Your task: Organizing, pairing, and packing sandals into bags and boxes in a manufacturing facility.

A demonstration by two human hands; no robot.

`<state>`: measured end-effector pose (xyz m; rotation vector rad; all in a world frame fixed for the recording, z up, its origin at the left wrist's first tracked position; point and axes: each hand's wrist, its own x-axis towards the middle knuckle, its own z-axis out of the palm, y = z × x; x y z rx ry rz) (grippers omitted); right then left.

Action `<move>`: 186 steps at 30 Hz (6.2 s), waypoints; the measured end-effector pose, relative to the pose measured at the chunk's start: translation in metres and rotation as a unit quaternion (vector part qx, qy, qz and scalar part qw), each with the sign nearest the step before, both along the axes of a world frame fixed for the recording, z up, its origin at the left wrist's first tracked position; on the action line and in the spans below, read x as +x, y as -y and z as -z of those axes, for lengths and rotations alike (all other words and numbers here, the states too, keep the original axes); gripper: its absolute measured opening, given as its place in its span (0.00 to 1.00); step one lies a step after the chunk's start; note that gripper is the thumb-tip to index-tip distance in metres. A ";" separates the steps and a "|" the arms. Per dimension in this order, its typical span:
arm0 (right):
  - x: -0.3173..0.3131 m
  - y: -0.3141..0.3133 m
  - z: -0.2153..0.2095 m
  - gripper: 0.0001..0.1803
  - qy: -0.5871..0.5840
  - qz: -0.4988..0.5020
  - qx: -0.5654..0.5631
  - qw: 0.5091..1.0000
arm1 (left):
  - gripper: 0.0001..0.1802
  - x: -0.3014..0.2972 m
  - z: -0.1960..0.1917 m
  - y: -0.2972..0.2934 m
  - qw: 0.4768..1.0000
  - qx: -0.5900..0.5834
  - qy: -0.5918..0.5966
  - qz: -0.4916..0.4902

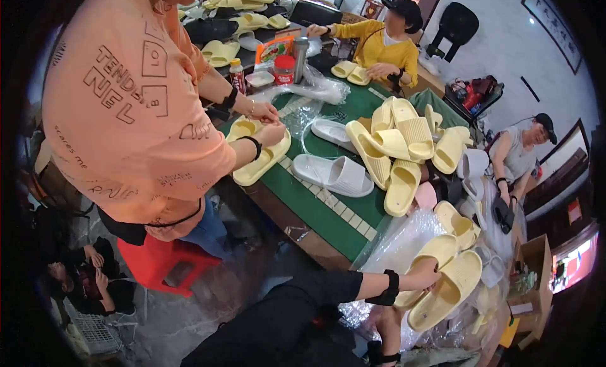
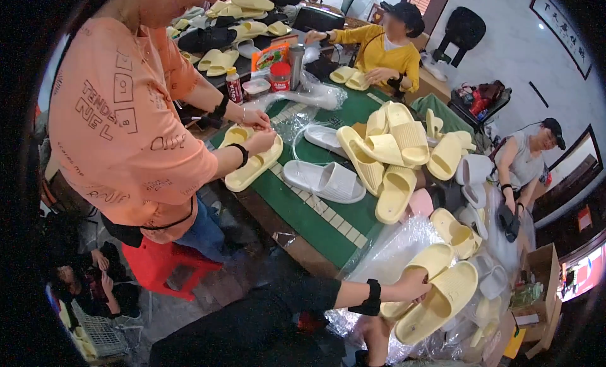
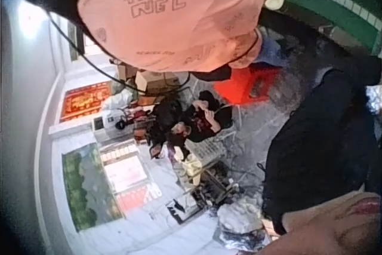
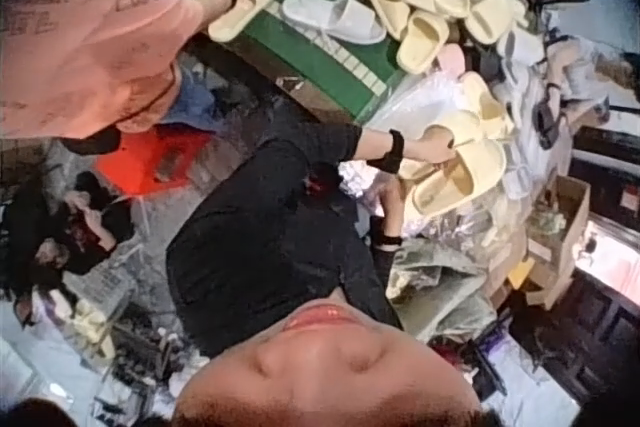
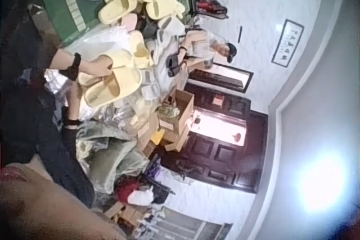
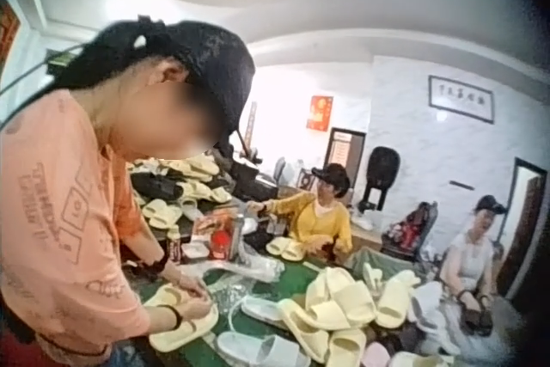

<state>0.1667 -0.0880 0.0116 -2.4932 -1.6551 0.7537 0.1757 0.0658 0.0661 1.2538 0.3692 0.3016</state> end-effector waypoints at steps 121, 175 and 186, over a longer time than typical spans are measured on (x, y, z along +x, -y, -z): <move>0.012 0.018 -0.019 0.11 0.216 0.180 0.303 0.910 | 0.31 -0.140 0.033 0.071 0.828 0.546 0.113 0.054; 0.243 0.022 -0.191 0.19 0.351 0.193 0.543 0.738 | 0.26 -0.142 0.097 0.046 0.744 0.667 -0.032 -0.032; 0.180 0.012 -0.058 0.36 0.360 0.291 0.203 0.863 | 0.26 -0.146 0.095 0.045 0.734 0.676 -0.049 -0.042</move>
